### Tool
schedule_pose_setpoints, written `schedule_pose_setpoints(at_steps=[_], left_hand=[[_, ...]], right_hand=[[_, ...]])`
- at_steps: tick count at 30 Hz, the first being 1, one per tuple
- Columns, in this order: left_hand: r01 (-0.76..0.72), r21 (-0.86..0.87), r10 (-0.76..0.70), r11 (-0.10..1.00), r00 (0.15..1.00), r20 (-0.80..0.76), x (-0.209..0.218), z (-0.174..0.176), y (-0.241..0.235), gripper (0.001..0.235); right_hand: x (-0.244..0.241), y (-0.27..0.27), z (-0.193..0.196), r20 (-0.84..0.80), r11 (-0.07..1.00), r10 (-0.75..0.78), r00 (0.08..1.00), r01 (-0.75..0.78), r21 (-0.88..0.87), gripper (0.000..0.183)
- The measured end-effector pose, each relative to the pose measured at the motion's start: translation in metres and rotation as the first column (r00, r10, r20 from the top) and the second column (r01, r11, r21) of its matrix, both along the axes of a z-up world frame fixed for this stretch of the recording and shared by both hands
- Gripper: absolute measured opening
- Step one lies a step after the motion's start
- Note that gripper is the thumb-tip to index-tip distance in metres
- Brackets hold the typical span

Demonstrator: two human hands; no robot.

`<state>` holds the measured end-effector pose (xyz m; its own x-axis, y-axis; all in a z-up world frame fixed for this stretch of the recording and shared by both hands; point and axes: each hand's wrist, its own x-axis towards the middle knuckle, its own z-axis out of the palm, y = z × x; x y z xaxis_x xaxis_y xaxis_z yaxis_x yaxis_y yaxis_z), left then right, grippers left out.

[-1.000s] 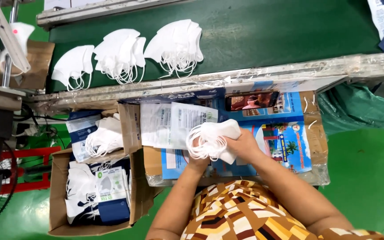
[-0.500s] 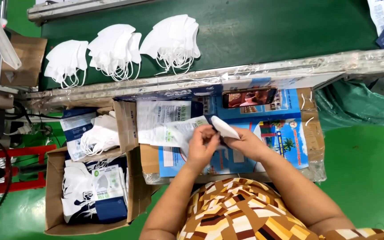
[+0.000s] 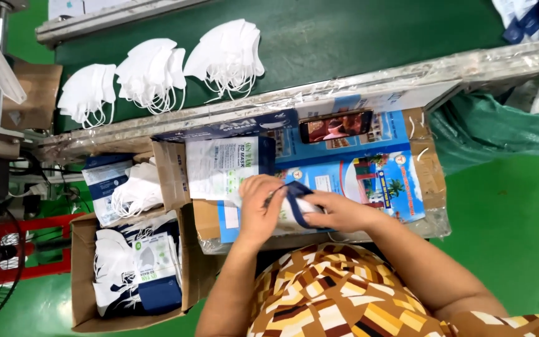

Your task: The recorder is folding surgical masks and placing them into individual plastic packets or boxes at a production station.

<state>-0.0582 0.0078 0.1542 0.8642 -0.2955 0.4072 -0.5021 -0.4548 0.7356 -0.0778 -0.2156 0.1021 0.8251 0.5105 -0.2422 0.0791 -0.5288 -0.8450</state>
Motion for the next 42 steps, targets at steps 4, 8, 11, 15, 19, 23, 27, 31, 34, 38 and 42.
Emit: schedule_pose_setpoints(at_steps=[4, 8, 11, 15, 19, 23, 27, 31, 34, 38, 42], left_hand=[[-0.019, 0.062, 0.014, 0.998, 0.997, 0.075, -0.019, 0.007, 0.001, 0.005], [0.113, 0.159, -0.135, 0.981, 0.981, 0.137, -0.035, 0.022, -0.017, 0.010], [-0.122, -0.033, 0.123, 0.992, 0.992, 0.027, -0.026, -0.029, 0.006, 0.006], [-0.057, 0.053, 0.059, 0.997, 0.997, -0.042, -0.022, 0.003, 0.022, 0.019], [0.029, 0.210, -0.016, 0.977, 0.998, -0.067, -0.025, 0.017, 0.029, 0.019], [-0.057, 0.113, 0.064, 0.992, 0.996, -0.061, -0.030, 0.024, 0.051, 0.014], [-0.078, 0.106, 0.072, 0.991, 0.996, 0.061, -0.036, 0.013, 0.082, 0.016], [-0.184, 0.041, 0.184, 0.982, 0.983, -0.018, -0.048, 0.001, 0.103, 0.013], [-0.287, -0.005, 0.286, 0.958, 0.957, -0.051, -0.054, -0.005, 0.119, 0.013], [-0.325, -0.043, 0.316, 0.945, 0.937, -0.146, -0.058, -0.007, 0.135, 0.014], [-0.254, -0.080, 0.235, 0.964, 0.952, -0.198, -0.059, -0.009, 0.124, 0.011]], right_hand=[[-0.016, 0.002, -0.011, -0.079, 0.913, 0.032, 0.996, 0.003, 0.408, 0.029], [-0.029, 0.018, -0.040, 0.147, 0.974, 0.152, 0.977, -0.123, -0.188, 0.020], [-0.028, 0.018, -0.024, 0.235, 0.987, -0.151, 0.960, 0.131, 0.097, 0.023], [-0.026, 0.020, 0.011, 0.241, 0.916, -0.191, 0.952, 0.084, 0.393, 0.040], [-0.015, 0.039, 0.026, 0.227, 0.929, -0.252, 0.941, 0.169, 0.329, 0.039], [0.000, 0.073, 0.040, 0.198, 0.885, -0.286, 0.938, 0.180, 0.429, 0.050], [0.009, 0.101, 0.037, 0.332, 0.936, -0.120, 0.935, -0.005, 0.353, 0.022], [0.010, 0.109, 0.032, 0.303, 0.973, -0.026, 0.953, -0.045, 0.224, 0.018], [0.007, 0.100, 0.009, 0.363, 0.984, -0.006, 0.932, -0.059, 0.169, 0.018], [0.007, 0.085, 0.002, 0.217, 0.999, 0.038, 0.976, -0.042, 0.015, 0.018], [-0.010, 0.087, 0.024, 0.260, 0.997, 0.050, 0.964, -0.062, 0.038, 0.020]])
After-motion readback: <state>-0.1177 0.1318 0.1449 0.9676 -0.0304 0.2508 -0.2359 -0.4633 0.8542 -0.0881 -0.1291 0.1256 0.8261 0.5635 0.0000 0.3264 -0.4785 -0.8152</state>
